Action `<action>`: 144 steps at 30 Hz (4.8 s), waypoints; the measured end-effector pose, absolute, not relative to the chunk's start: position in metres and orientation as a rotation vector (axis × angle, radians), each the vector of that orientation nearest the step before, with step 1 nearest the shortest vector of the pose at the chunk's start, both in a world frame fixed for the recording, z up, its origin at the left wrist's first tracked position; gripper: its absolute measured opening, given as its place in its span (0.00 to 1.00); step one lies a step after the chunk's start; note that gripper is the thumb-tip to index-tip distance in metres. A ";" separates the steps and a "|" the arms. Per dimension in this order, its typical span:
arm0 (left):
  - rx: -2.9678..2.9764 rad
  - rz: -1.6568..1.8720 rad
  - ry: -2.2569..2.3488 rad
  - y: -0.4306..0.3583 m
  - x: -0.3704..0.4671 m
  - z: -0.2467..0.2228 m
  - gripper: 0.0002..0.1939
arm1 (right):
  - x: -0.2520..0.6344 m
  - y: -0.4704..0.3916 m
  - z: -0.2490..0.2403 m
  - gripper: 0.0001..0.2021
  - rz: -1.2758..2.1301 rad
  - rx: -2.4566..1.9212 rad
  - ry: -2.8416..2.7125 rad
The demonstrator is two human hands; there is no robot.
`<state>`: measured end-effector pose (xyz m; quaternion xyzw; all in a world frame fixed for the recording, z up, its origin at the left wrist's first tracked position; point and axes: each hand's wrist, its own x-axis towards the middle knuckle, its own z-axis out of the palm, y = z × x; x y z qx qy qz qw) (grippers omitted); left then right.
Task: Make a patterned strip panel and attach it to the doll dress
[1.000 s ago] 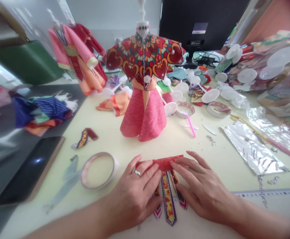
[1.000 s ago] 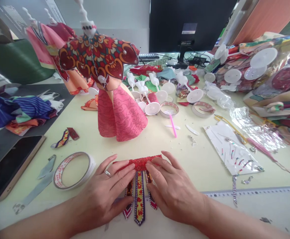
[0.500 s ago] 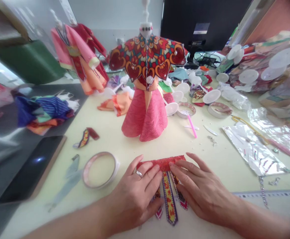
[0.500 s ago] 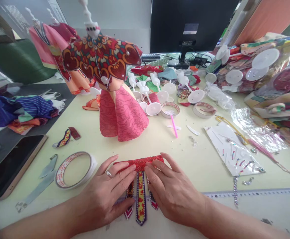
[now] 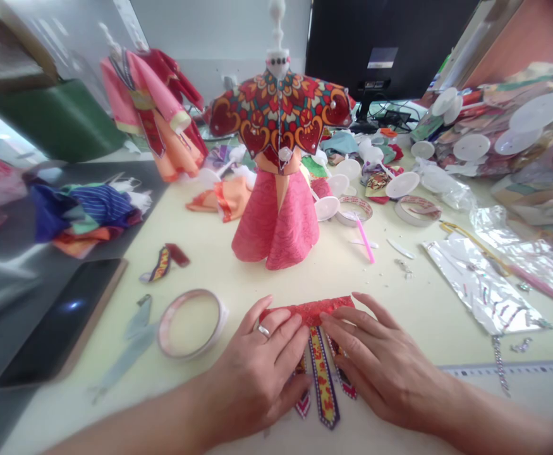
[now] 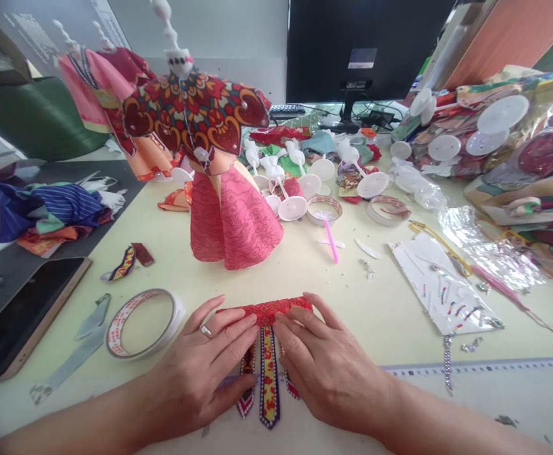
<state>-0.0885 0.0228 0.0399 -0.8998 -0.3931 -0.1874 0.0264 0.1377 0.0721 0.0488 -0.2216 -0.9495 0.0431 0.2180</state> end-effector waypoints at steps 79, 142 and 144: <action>-2.853 -0.449 -1.170 0.024 -0.086 0.042 0.32 | 0.135 0.083 0.031 0.19 -0.262 -0.351 -2.592; -2.690 -0.642 -2.017 0.056 -0.084 0.064 0.05 | 0.118 0.104 0.066 0.07 0.406 -1.139 -2.591; -2.678 -0.714 -1.995 0.051 -0.085 0.065 0.05 | 0.122 0.100 0.067 0.08 0.428 -1.084 -2.559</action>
